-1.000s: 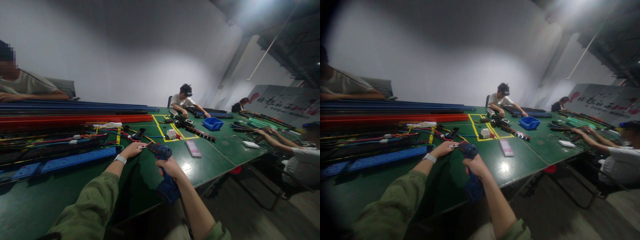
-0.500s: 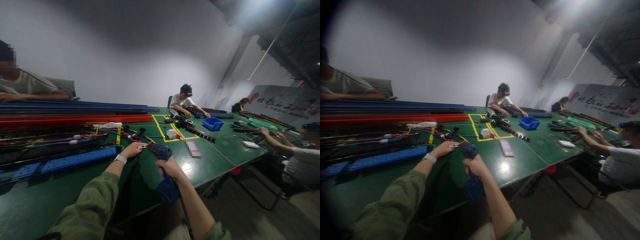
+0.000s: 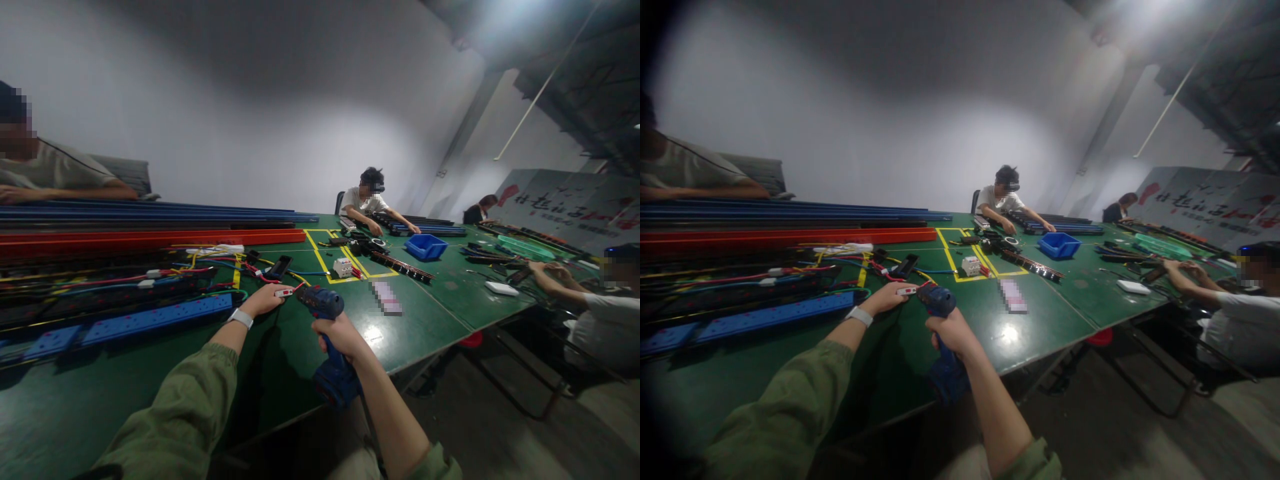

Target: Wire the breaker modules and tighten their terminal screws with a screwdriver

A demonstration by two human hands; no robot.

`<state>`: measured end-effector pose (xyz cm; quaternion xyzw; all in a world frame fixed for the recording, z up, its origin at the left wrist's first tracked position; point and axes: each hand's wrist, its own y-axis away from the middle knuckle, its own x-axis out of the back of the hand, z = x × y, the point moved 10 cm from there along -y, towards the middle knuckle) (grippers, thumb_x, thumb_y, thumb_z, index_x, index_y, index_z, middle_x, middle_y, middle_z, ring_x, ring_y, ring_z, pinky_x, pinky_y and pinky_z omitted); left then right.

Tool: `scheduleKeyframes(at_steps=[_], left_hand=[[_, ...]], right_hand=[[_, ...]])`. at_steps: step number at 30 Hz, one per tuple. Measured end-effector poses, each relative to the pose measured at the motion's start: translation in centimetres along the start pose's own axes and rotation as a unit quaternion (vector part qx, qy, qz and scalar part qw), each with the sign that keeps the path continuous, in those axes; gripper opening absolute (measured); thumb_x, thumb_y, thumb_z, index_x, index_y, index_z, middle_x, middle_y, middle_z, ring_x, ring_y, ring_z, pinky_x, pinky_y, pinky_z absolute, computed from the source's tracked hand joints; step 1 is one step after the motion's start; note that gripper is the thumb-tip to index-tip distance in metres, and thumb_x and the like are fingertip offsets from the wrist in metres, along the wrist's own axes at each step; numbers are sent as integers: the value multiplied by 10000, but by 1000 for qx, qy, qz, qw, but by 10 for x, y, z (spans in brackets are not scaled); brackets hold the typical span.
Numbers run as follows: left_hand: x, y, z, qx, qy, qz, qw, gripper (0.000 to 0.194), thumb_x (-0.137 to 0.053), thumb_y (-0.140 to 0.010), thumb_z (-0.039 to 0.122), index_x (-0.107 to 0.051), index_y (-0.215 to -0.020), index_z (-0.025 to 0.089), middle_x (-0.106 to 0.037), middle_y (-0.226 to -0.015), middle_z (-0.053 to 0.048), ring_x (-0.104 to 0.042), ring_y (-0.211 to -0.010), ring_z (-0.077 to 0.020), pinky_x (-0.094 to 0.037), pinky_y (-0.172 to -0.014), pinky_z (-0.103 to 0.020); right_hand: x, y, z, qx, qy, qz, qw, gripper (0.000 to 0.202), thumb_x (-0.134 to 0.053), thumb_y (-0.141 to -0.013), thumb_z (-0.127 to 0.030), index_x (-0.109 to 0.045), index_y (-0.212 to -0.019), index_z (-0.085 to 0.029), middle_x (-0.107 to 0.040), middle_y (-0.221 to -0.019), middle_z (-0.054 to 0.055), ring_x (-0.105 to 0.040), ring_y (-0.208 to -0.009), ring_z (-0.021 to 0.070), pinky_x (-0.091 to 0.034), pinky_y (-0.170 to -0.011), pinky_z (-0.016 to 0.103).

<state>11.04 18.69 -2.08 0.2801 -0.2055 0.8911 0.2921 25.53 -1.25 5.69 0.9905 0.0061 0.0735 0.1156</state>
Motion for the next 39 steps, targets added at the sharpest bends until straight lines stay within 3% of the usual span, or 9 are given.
scheduleKeyframes(at_steps=[39], left_hand=[[0,1,-1,9,-3,0,1000,608,-555,-689,146,-692,-1277,221,-733,-1203,-36,-675,-1061,-225,-470,-981,-304]], right_hand=[[1,-2,3,-5,-4,-3,1000,97,-585,-700,-172,-504,-745,-197,-470,-428,-71,-469,-379,108,-332,-430,208]])
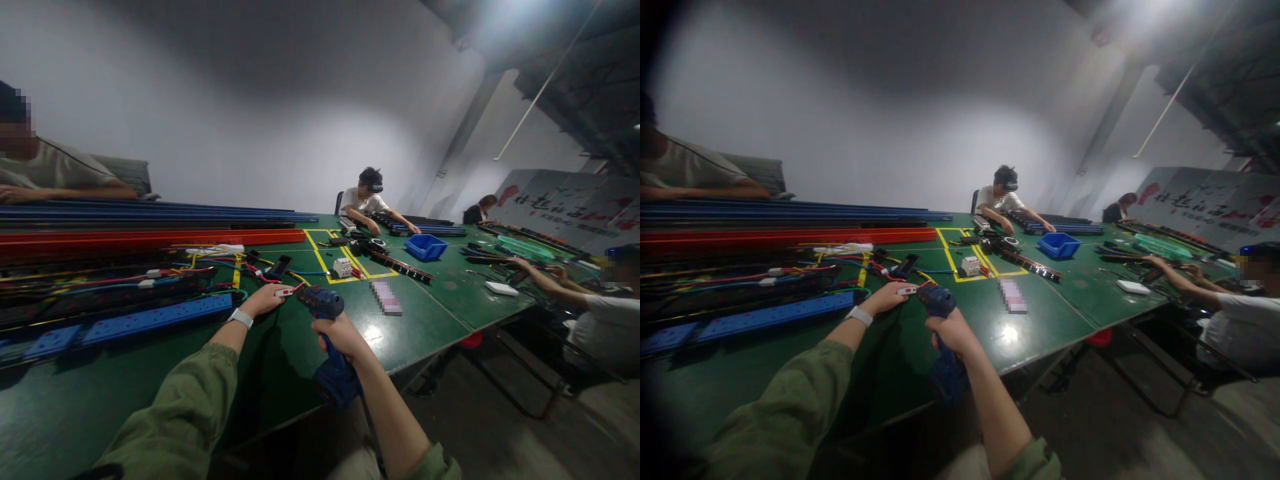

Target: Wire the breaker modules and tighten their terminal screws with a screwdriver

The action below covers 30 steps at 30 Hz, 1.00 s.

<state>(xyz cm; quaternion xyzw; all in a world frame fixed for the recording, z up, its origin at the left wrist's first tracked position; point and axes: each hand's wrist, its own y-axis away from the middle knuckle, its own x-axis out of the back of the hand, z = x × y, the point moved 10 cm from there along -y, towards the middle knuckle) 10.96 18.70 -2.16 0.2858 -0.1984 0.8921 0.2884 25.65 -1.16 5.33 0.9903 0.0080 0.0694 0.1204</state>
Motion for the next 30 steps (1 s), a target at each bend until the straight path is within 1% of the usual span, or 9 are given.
scheduleKeyframes(at_steps=[6,10,16,21,30], left_hand=[[-1,-2,-2,-3,-4,-4,1000,615,-555,-683,139,-691,-1277,222,-722,-1231,-34,-665,-1091,-224,-465,-992,-301],[-1,-1,0,-6,-2,-4,1000,609,-548,-688,139,-693,-1275,215,-720,-1235,-35,-661,-1105,-224,-461,-1007,-302],[1,0,2,-4,-2,-1,1000,611,-549,-682,147,-695,-1271,214,-719,-1236,-40,-660,-1110,-232,-463,-1011,-312],[0,0,1,2,-2,-6,1000,623,-554,-674,147,-689,-1279,215,-729,-1213,-43,-672,-1071,-229,-472,-989,-311],[0,1,4,-4,-2,-4,1000,606,-540,-682,156,-694,-1267,208,-723,-1225,-47,-662,-1093,-220,-451,-1022,-313]], right_hand=[[0,1,-1,1,2,2,1000,87,-581,-701,-169,-500,-722,-196,-471,-422,-65,-466,-377,108,-333,-427,209],[0,2,-2,2,9,2,1000,78,-578,-710,-175,-503,-720,-194,-481,-428,-59,-463,-376,106,-334,-424,210],[1,0,0,-1,4,4,1000,100,-590,-701,-170,-507,-751,-195,-479,-434,-67,-476,-384,109,-337,-426,207],[0,-2,1,1,0,-3,1000,112,-601,-695,-176,-514,-762,-194,-476,-434,-69,-475,-382,110,-333,-420,209],[1,-2,0,13,-5,-2,1000,122,-602,-698,-182,-509,-776,-194,-460,-423,-79,-474,-376,112,-327,-422,210]])
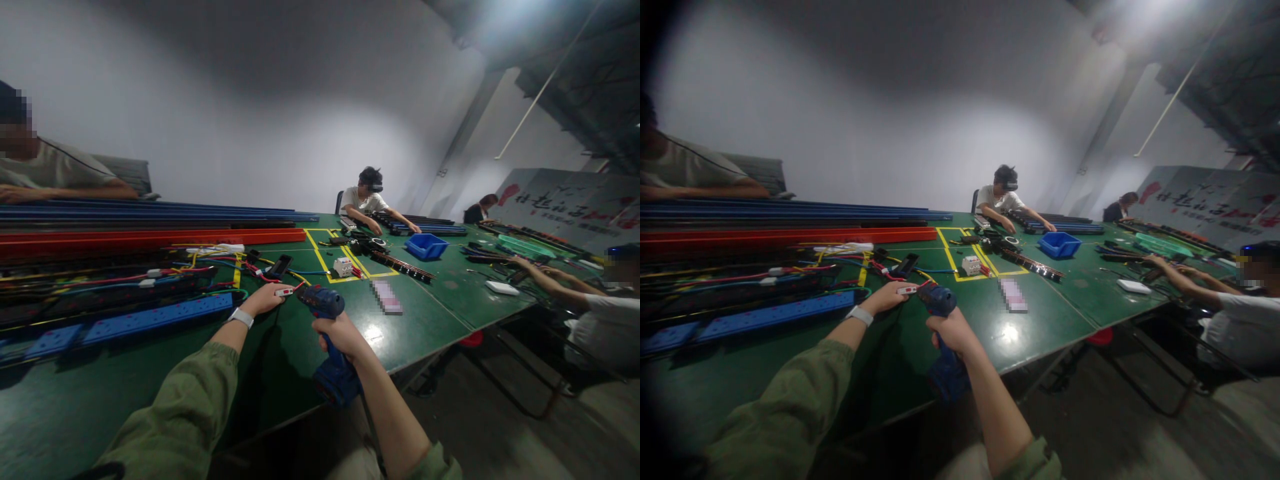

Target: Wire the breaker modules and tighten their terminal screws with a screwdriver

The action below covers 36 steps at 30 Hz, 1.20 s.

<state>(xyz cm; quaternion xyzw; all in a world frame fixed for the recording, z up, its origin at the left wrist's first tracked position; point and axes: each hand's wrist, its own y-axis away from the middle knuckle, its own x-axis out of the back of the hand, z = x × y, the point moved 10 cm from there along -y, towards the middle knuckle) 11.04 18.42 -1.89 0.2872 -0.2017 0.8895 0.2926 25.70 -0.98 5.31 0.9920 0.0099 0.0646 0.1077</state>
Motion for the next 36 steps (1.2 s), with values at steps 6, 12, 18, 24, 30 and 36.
scheduleKeyframes(at_steps=[6,12,18,24,30,36], left_hand=[[1,0,-1,5,-7,0,1000,599,-552,-688,172,-693,-1269,213,-722,-1228,-49,-659,-1100,-225,-450,-1026,-317],[1,-1,0,11,1,2,1000,616,-556,-674,163,-694,-1273,209,-725,-1222,-51,-662,-1089,-232,-460,-1014,-318],[1,0,3,-3,1,2,1000,610,-549,-679,154,-697,-1267,216,-716,-1244,-40,-651,-1127,-229,-450,-1029,-311],[1,-1,-1,2,-4,7,1000,607,-555,-681,158,-697,-1269,209,-719,-1236,-49,-654,-1105,-236,-453,-1026,-324],[0,-1,-1,1,-2,4,1000,614,-556,-676,153,-696,-1270,215,-717,-1241,-42,-650,-1120,-234,-450,-1036,-320],[-1,-2,-4,2,-5,4,1000,618,-551,-681,138,-694,-1275,228,-718,-1238,-33,-663,-1104,-230,-460,-1017,-311]], right_hand=[[1,1,2,-9,6,1,1000,97,-590,-712,-181,-509,-764,-194,-482,-433,-68,-468,-376,108,-339,-429,211],[1,1,1,-5,8,1,1000,97,-589,-711,-171,-511,-764,-193,-482,-433,-67,-481,-386,112,-346,-431,210],[1,1,2,-5,6,1,1000,101,-603,-718,-191,-517,-773,-189,-483,-425,-69,-467,-374,108,-339,-427,210],[1,2,1,-14,18,7,1000,92,-587,-709,-165,-520,-767,-190,-475,-417,-72,-464,-374,105,-334,-429,203],[1,2,-1,-9,12,6,1000,91,-586,-712,-166,-519,-767,-193,-473,-419,-72,-466,-374,109,-335,-428,208],[1,1,1,-8,11,1,1000,89,-589,-704,-169,-515,-745,-195,-480,-424,-66,-466,-379,110,-322,-426,210]])
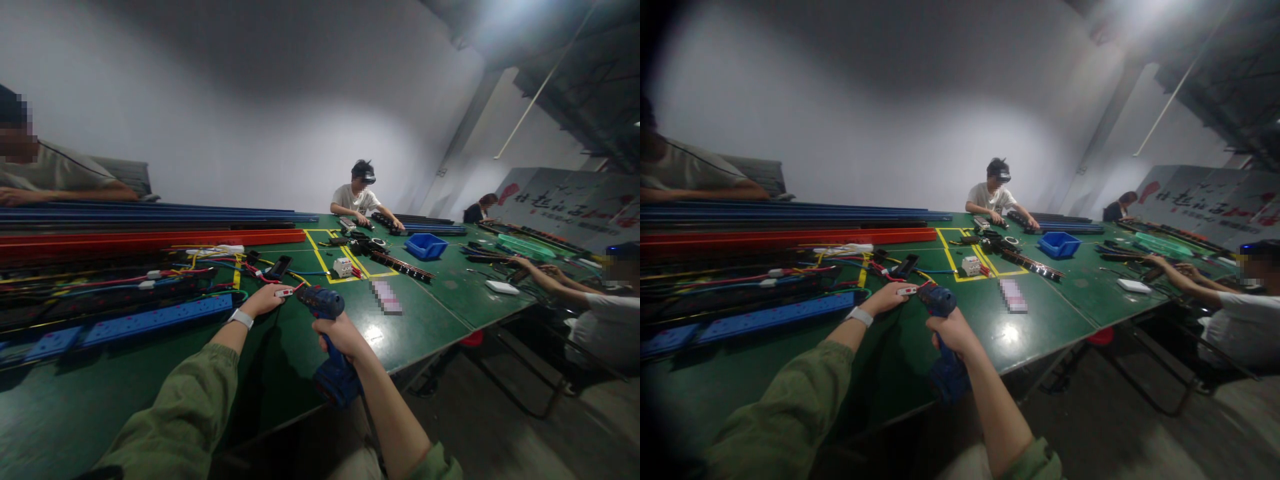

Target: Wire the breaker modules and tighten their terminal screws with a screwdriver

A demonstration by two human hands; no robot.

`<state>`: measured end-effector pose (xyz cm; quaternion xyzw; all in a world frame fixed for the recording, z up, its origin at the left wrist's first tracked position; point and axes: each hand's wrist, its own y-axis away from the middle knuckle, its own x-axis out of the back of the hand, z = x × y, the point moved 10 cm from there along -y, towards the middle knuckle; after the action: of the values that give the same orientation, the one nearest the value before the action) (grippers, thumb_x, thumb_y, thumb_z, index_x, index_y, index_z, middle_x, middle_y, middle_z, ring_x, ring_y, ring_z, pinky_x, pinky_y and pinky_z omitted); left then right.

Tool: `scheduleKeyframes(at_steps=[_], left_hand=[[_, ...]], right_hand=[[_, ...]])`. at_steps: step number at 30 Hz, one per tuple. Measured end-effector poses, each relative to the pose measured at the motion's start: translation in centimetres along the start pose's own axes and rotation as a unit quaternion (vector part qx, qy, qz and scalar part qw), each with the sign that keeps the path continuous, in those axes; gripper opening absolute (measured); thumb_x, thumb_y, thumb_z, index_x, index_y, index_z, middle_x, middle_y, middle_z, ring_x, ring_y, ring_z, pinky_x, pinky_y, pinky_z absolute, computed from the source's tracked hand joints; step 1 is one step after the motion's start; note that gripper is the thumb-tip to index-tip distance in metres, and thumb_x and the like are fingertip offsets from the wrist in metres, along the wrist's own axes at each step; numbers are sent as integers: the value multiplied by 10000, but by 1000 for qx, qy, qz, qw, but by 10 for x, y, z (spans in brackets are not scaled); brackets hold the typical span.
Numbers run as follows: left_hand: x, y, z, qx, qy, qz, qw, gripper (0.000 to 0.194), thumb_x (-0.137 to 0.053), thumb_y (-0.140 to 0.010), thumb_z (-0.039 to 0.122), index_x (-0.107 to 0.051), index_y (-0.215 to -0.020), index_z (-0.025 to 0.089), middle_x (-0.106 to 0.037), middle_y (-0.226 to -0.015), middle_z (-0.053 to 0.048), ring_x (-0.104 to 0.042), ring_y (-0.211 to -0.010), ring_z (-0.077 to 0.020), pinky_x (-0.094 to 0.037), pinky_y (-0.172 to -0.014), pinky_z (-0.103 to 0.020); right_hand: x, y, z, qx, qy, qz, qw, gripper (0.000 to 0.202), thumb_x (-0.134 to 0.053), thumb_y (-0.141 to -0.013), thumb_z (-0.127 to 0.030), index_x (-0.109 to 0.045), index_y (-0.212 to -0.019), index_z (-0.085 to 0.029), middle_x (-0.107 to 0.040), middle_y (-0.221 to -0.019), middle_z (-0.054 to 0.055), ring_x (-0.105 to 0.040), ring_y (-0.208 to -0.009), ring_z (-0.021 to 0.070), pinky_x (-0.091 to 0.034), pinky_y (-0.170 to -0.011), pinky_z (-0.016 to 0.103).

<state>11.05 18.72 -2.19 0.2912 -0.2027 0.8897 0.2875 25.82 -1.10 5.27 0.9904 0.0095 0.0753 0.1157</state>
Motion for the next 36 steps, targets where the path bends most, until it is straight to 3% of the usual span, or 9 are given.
scheduleKeyframes(at_steps=[36], left_hand=[[0,-1,-4,-5,-9,2,1000,612,-553,-692,145,-689,-1283,222,-722,-1230,-38,-666,-1084,-225,-466,-990,-306]], right_hand=[[-1,0,0,-6,-3,2,1000,88,-590,-712,-172,-511,-744,-192,-483,-427,-63,-468,-377,105,-337,-427,208]])
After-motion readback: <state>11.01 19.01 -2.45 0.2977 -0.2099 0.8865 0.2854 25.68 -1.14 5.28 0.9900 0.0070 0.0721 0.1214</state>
